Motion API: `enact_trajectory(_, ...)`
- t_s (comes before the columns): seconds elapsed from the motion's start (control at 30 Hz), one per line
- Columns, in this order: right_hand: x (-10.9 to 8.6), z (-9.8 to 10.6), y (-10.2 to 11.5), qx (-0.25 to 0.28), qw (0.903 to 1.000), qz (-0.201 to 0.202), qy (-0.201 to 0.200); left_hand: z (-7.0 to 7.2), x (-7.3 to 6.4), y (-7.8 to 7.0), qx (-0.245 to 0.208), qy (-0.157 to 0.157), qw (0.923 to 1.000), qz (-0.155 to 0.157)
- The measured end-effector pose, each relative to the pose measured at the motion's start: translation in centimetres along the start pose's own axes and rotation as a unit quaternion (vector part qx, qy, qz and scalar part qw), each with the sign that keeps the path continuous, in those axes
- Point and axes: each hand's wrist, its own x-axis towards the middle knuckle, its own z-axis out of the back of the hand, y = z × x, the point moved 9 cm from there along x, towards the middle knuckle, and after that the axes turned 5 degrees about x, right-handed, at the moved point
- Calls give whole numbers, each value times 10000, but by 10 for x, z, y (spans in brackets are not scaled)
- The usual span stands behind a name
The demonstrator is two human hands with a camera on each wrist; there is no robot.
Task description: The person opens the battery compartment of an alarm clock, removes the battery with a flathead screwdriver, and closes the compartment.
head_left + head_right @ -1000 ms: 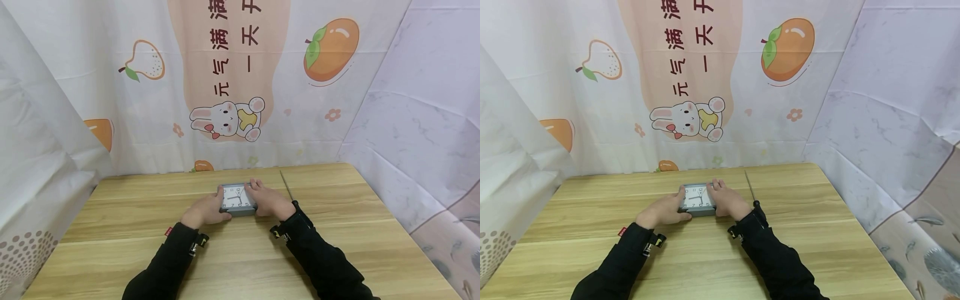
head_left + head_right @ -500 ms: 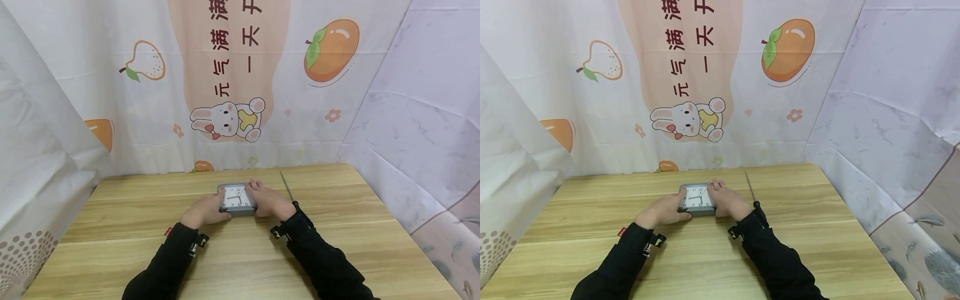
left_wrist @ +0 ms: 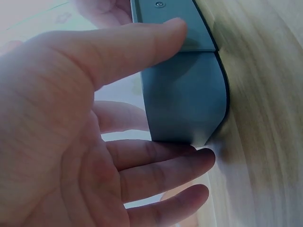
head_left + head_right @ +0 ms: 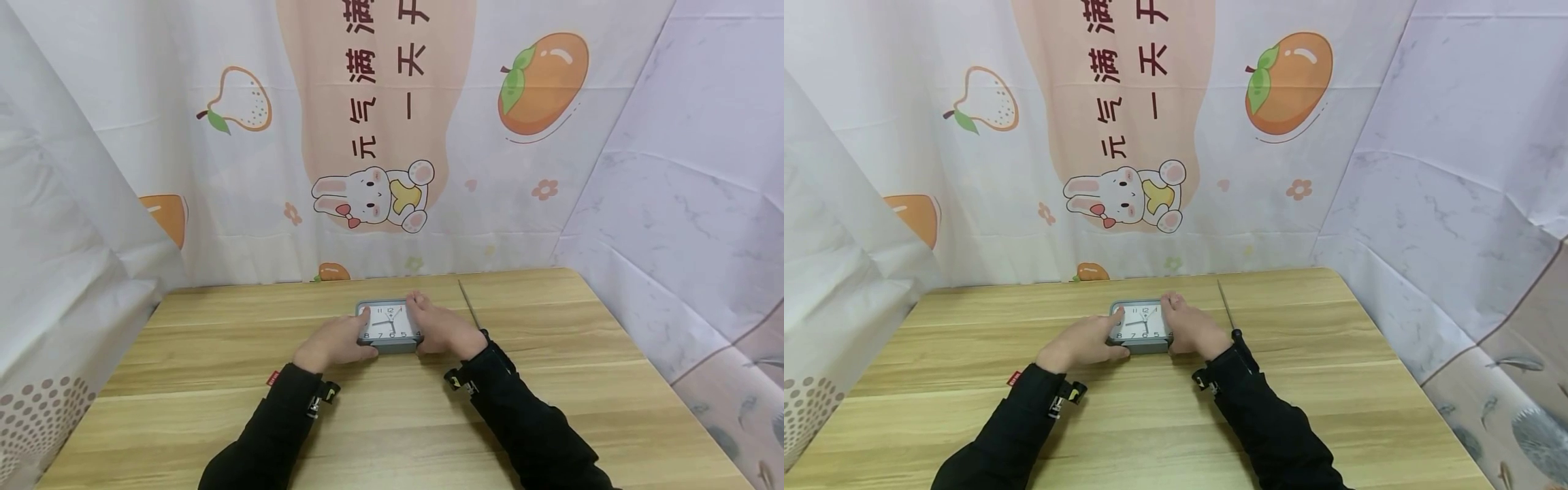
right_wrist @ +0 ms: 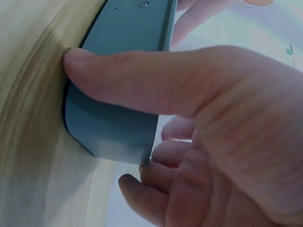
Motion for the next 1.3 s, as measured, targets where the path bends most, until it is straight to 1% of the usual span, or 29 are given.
enact_trajectory(0.1,0,1,-2,105,9999,-32,-33,1,0,0,40,-8,10000,-24)
enact_trajectory(0.27,0,2,-4,106,9999,-13,-49,3,-1,-2,87,-87,9998,-130)
enact_trajectory(0.43,0,3,-6,190,9998,-35,-101,7,-2,-3,-15,-245,9994,-260)
enact_trajectory(0.57,0,4,-7,244,9995,-133,-136,13,-2,-5,-151,-507,9978,-402)
enact_trajectory(0.7,0,4,-8,276,9992,-245,-159,20,-2,-6,-104,-764,9958,-495)
enact_trajectory(0.9,-2,3,-10,215,9991,-364,-82,23,1,-8,35,-946,9940,-541)
enact_trajectory(1.07,-3,4,-10,484,9983,-308,-87,25,2,-8,53,-1039,9930,-555)
enact_trajectory(1.17,-3,6,-10,645,9975,-248,-146,28,1,-10,-43,-1192,9911,-597)
enact_trajectory(1.3,-3,7,-10,684,9973,-194,-166,33,-1,-12,-135,-1368,9885,-635)
